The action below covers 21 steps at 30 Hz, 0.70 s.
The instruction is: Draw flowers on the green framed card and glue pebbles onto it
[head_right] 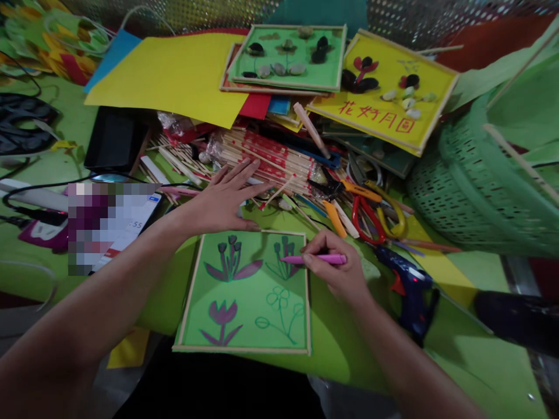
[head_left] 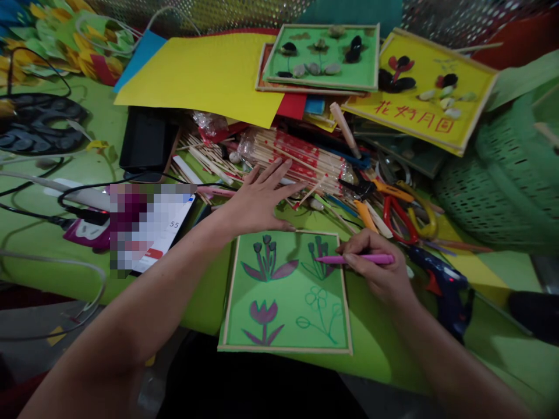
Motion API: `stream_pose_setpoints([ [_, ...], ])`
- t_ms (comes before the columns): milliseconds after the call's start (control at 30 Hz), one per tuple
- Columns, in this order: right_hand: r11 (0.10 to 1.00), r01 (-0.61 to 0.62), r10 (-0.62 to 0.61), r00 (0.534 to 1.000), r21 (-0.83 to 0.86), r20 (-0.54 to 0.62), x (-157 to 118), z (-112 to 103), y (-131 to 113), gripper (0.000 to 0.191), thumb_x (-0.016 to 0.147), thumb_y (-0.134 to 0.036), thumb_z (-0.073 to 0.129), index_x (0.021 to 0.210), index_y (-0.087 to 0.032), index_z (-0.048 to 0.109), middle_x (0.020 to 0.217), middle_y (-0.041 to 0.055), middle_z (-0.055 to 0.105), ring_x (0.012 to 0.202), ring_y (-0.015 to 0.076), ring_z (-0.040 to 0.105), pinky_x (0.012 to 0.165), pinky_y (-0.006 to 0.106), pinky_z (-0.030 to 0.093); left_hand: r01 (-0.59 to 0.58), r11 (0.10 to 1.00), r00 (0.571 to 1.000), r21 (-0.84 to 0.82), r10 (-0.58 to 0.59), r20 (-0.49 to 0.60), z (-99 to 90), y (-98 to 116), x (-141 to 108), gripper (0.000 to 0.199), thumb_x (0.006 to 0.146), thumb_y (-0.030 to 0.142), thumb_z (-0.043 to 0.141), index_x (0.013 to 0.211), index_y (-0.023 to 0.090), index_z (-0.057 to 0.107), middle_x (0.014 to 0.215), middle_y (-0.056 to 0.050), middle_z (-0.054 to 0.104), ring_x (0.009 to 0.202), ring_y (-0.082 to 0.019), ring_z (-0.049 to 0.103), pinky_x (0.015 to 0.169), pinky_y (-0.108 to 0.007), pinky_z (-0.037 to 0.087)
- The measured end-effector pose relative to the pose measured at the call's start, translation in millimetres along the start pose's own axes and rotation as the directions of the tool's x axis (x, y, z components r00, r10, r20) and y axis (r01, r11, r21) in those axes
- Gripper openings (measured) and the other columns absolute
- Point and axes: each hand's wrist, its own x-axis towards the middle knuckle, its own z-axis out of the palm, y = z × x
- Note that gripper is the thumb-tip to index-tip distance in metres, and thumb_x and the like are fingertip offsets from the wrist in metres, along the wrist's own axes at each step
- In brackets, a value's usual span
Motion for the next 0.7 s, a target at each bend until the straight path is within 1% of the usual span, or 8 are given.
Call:
stream_pose_setpoints([
  [233,0.999,0.001,-0.001,1.0,0.034,0.001,0.0,1.6,-3.0,0.021,0.08,-0.035,0.083,0.074,-0.024,0.067,0.071,0.0002,0.062,0.066,0.0175,0.058,0.06,0.033,0.05,0.001,1.0,1.0,0.005,-0.001,0.008,0.5,-0.5,0.1,0.097,0.084,0.059,0.075,0.164,0.035,0.027,0.176,-0.01,0.0,0.162,-0.036,0.003,0.127,-0.059,0.005],
  [367,0.998,0.016,-0.018,1.0,0.062,0.017,0.2,1.1,-2.4,0.023,0.078,-0.036,0.084,0.072,-0.023,0.067,0.07,0.0001,0.061,0.07,0.0182,0.06,0.063,0.033,0.051,0.005,1.0,1.0,0.001,-0.005,0.008,0.0,-0.3,0.1,0.096,0.084,0.06,0.074,0.164,0.034,0.027,0.176,-0.009,0.0,0.162,-0.036,0.003,0.127,-0.059,0.005],
  [600,0.998,0.022,-0.022,1.0,0.064,-0.003,-0.3,0.3,1.7,0.016,0.081,-0.028,0.082,0.076,-0.024,0.067,0.074,-0.0002,0.064,0.069,0.0166,0.059,0.062,0.031,0.05,-0.011,1.0,1.0,-0.013,0.011,-0.012,0.3,-0.8,-0.4,0.096,0.084,0.062,0.073,0.164,0.035,0.028,0.176,-0.009,0.001,0.162,-0.036,0.004,0.127,-0.06,0.007],
  [700,0.998,0.03,-0.03,1.0,0.064,0.009,-0.2,-0.4,1.8,0.015,0.081,-0.026,0.081,0.076,-0.024,0.067,0.074,-0.0005,0.063,0.07,0.0164,0.059,0.064,0.031,0.05,-0.017,1.0,1.0,-0.019,0.017,-0.015,1.0,-1.3,-0.2,0.097,0.084,0.061,0.074,0.164,0.035,0.027,0.176,-0.009,0.001,0.161,-0.037,0.005,0.127,-0.061,0.007],
])
